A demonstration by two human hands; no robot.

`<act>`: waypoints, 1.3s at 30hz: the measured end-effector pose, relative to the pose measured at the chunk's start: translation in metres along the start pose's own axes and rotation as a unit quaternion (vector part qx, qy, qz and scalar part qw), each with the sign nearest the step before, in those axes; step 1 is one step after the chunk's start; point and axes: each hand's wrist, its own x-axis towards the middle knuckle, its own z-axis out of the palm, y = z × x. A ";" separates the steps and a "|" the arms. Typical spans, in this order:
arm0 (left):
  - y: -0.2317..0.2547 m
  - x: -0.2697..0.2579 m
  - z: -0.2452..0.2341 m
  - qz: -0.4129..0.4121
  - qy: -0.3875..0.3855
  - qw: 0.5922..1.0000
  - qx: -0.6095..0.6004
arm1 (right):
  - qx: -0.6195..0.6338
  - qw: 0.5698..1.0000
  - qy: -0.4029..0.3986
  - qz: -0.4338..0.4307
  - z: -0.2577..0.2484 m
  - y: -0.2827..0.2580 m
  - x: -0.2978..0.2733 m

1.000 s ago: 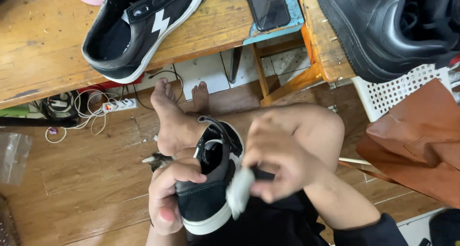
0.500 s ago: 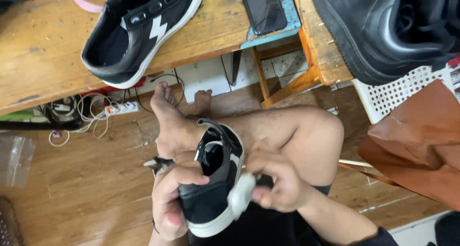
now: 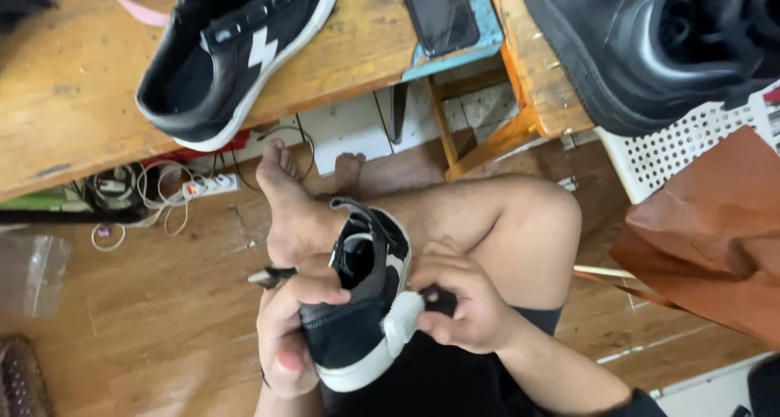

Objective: Cleaning and polishing the white rubber sole of a black sneaker using a brush and a sponge applicator.

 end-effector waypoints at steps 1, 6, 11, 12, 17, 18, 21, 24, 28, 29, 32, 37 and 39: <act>0.001 -0.001 0.001 0.008 -0.005 1.000 0.000 | 0.003 0.999 -0.035 -0.010 0.002 -0.006 0.002; -0.003 -0.003 -0.001 0.002 0.000 1.000 -0.027 | -0.054 0.998 -0.012 -0.016 -0.007 0.004 0.008; -0.003 -0.005 0.000 0.009 -0.014 0.999 -0.040 | -0.082 0.996 -0.025 -0.025 -0.009 0.019 0.008; -0.003 -0.006 0.000 0.001 -0.009 0.999 -0.046 | -0.064 0.997 -0.025 -0.030 -0.012 0.017 0.007; -0.003 -0.008 -0.002 0.010 -0.033 0.999 -0.025 | -0.085 0.995 -0.048 -0.032 -0.017 0.018 0.009; -0.004 -0.011 -0.001 -0.008 -0.007 0.999 -0.032 | -0.116 0.992 -0.034 -0.036 -0.021 0.020 0.012; -0.009 -0.008 -0.003 -0.013 0.012 0.999 -0.033 | -0.105 0.991 -0.053 -0.057 -0.027 0.020 0.018; -0.005 -0.013 -0.004 -0.011 0.004 1.000 -0.026 | -0.115 0.989 -0.061 -0.063 -0.024 0.027 0.017; -0.002 -0.007 -0.002 -0.016 -0.007 0.999 -0.030 | -0.025 0.995 -0.070 -0.072 -0.029 0.020 0.014; -0.001 -0.009 -0.002 -0.024 -0.003 0.999 -0.029 | -0.020 0.995 -0.075 -0.066 -0.026 0.024 0.013; -0.006 -0.004 -0.004 0.011 -0.032 0.999 -0.016 | -0.106 0.988 -0.077 -0.083 -0.025 0.029 0.021; -0.006 -0.002 -0.002 0.005 -0.021 0.999 -0.038 | -0.041 0.987 -0.115 -0.106 -0.022 0.021 0.019; -0.007 -0.005 -0.003 0.003 -0.016 0.999 -0.029 | -0.075 0.990 -0.086 -0.086 -0.023 0.035 0.019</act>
